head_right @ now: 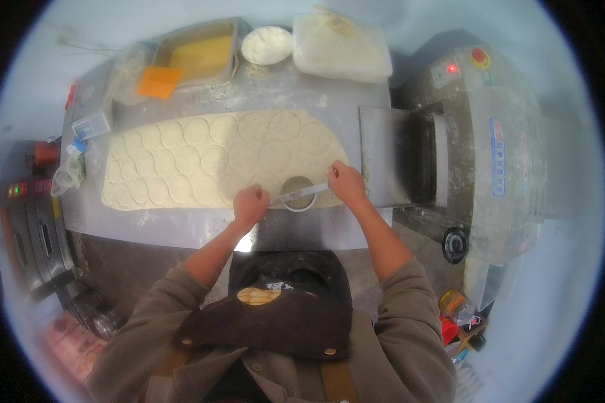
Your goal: The person places baked buns into a plastic bag using tongs, then uses a round cutter to cut circular pieces from a large sheet of dough on a metal table. They remove the excess dough and place some cut pieces onto a digital scale.
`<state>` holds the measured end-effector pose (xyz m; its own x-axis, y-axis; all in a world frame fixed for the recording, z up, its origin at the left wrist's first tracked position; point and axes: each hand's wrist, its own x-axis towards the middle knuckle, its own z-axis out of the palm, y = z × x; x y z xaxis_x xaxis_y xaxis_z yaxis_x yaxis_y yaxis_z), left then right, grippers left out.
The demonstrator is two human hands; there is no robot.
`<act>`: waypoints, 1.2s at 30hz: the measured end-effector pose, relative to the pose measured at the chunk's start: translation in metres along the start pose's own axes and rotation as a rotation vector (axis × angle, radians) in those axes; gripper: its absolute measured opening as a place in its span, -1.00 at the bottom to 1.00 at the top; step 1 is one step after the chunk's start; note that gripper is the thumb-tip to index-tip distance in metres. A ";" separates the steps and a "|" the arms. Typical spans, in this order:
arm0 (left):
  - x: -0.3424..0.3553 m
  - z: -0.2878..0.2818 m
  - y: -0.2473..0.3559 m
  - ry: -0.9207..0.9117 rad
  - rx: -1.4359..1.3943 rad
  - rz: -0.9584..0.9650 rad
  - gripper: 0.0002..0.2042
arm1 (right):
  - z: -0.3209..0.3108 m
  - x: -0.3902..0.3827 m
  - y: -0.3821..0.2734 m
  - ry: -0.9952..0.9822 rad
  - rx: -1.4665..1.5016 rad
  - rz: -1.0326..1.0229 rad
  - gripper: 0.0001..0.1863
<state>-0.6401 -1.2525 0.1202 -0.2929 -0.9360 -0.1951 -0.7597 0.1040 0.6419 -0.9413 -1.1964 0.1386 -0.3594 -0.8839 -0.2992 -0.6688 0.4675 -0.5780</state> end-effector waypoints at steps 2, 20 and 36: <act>0.001 0.000 -0.001 -0.009 0.012 0.000 -0.73 | 0.001 0.000 0.000 -0.001 -0.022 -0.015 -0.69; 0.000 0.002 -0.001 -0.056 0.022 -0.050 -0.69 | -0.002 0.008 -0.007 0.018 -0.199 -0.180 -0.70; 0.005 0.007 -0.003 -0.187 0.214 -0.058 -0.71 | 0.010 0.020 -0.012 -0.046 -0.338 -0.304 -0.65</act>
<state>-0.6430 -1.2552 0.1121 -0.3323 -0.8664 -0.3728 -0.8778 0.1394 0.4583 -0.9340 -1.2199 0.1323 -0.0898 -0.9772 -0.1923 -0.9170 0.1565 -0.3668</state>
